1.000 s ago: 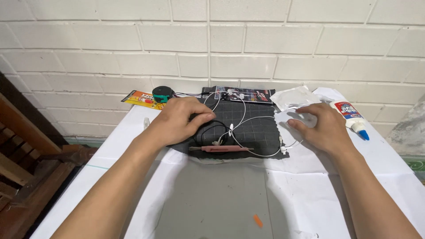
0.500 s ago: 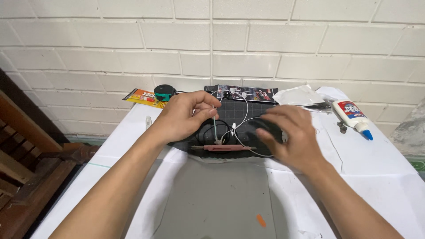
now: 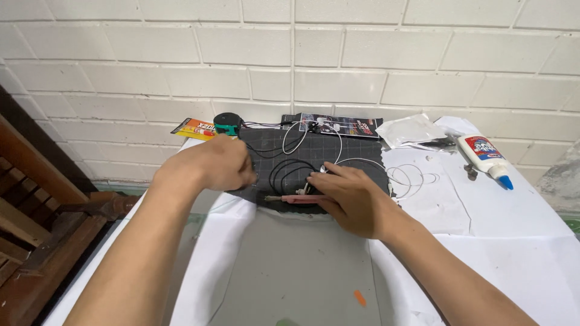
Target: Assembling an electronic device by connecting and routing thin wires on a base component
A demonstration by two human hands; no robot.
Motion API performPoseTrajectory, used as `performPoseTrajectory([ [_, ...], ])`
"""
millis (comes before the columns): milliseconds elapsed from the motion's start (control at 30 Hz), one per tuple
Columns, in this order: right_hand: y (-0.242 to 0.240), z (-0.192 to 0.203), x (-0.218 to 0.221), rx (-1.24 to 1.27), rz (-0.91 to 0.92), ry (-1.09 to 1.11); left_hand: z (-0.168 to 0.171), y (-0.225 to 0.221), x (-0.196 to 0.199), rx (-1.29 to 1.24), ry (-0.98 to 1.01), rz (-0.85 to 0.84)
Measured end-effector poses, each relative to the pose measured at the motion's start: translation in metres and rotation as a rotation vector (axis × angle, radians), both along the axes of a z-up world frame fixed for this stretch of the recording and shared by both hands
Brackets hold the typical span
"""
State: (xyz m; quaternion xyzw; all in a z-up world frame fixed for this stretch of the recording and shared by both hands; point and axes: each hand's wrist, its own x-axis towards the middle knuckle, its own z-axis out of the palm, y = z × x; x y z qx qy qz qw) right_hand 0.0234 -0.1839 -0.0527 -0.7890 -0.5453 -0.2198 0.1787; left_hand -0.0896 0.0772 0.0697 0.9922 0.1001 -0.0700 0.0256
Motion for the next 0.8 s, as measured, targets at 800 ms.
performPoseTrajectory([
  [800, -0.006, 0.009, -0.016, 0.712, 0.081, 0.468, -0.078, -0.082, 0.029, -0.62, -0.852, -0.545],
])
